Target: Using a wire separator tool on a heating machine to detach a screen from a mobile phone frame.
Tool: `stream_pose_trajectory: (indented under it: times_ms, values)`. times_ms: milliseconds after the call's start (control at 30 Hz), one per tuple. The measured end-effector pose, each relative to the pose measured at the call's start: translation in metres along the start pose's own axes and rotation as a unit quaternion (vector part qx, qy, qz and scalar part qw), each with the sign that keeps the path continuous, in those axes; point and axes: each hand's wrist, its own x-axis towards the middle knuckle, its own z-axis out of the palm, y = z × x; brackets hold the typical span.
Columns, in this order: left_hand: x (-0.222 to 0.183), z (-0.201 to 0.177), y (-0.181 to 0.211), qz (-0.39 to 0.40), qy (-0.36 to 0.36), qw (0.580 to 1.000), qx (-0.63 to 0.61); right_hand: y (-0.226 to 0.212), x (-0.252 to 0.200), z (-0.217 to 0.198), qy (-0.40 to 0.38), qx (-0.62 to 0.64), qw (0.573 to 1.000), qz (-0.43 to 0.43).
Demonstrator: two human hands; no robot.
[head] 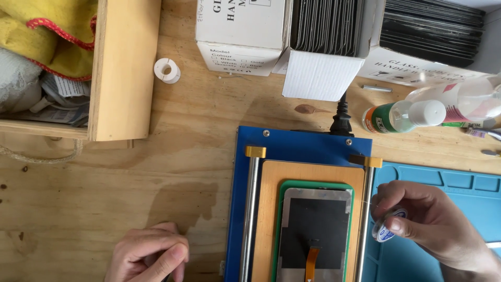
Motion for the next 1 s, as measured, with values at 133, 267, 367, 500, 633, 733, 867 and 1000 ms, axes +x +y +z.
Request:
stream_pose_trajectory:
  times_ms: [133,267,367,500,633,733,867,1000]
  values:
    - [-0.003,-0.004,-0.001,-0.005,0.005,1.000,-0.002,-0.008,0.002,0.003,0.000,-0.011,1.000,0.019]
    - [-0.004,-0.010,-0.002,0.009,-0.025,1.000,0.006,-0.009,0.003,0.005,0.022,-0.017,0.999,0.039]
    - [-0.008,-0.013,-0.006,0.009,-0.020,1.000,0.015,-0.013,0.006,0.009,0.021,-0.017,0.999,0.041]
    - [-0.014,-0.017,-0.009,0.022,-0.010,1.000,0.020,-0.015,0.008,0.013,0.008,-0.018,0.999,0.037]
    - [-0.019,-0.017,-0.011,0.014,-0.011,0.999,0.030,-0.013,0.010,0.013,-0.004,-0.021,0.999,0.032]
    - [-0.020,-0.009,-0.011,0.052,0.023,0.997,0.050,-0.012,0.009,0.014,0.016,-0.025,0.999,0.037]
    - [-0.019,-0.005,-0.003,0.062,0.047,0.993,0.088,-0.016,0.010,0.018,-0.013,-0.022,0.999,-0.019]
    - [-0.018,-0.004,-0.010,0.054,0.058,0.994,0.075,-0.019,0.009,0.025,-0.034,-0.009,0.997,-0.062]
